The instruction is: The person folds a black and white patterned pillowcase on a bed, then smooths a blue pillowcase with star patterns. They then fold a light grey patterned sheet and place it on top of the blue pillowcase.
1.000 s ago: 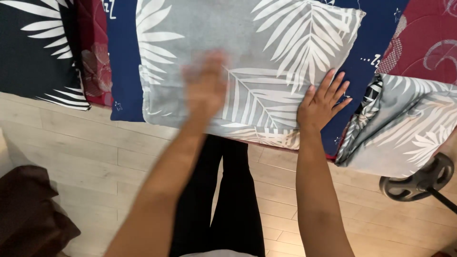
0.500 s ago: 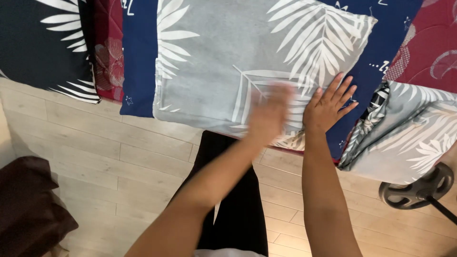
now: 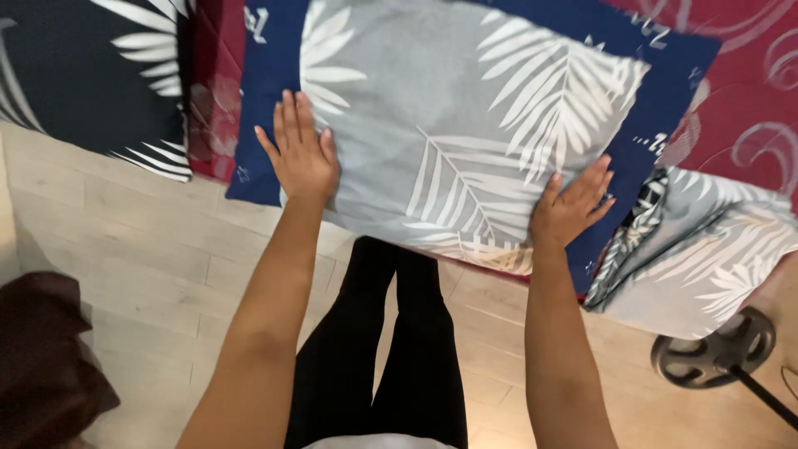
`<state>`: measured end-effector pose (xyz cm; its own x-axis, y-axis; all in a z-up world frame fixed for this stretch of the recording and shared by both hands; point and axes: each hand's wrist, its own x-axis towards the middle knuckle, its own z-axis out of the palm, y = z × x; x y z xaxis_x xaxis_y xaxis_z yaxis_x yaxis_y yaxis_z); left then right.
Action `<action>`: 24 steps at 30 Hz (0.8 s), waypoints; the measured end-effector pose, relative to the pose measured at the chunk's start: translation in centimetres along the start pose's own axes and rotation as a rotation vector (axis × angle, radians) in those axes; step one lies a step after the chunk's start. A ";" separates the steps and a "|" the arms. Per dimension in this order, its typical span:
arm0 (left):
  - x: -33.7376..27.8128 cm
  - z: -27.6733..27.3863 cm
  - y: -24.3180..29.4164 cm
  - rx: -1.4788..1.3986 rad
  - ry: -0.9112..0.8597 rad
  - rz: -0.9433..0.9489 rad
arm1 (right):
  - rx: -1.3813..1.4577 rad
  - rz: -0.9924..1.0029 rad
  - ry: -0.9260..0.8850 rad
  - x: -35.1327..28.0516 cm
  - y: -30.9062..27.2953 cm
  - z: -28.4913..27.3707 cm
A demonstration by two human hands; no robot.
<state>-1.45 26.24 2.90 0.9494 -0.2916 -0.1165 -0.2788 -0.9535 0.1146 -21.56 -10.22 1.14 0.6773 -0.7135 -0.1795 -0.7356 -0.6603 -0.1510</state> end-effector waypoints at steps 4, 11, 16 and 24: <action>3.8 -3.2 1.3 -0.268 0.086 -0.271 | 0.283 0.189 0.097 0.8 -1.6 -2.5; 5.8 -5.7 -0.2 -1.255 -0.729 -0.613 | 1.305 0.638 -0.295 1.9 -1.9 -6.3; 12.8 -14.6 1.9 -1.361 -0.665 -0.554 | 1.682 0.685 -0.483 7.4 -4.6 -19.9; 34.7 -25.0 9.2 -1.330 0.004 -0.045 | 1.703 -0.044 -0.093 24.5 -8.1 -35.1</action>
<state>32.58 9.24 24.53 0.9551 -0.2595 -0.1429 0.1031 -0.1610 0.9815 1.36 -30.55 32.08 0.7384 -0.6472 -0.1896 0.0616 0.3447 -0.9367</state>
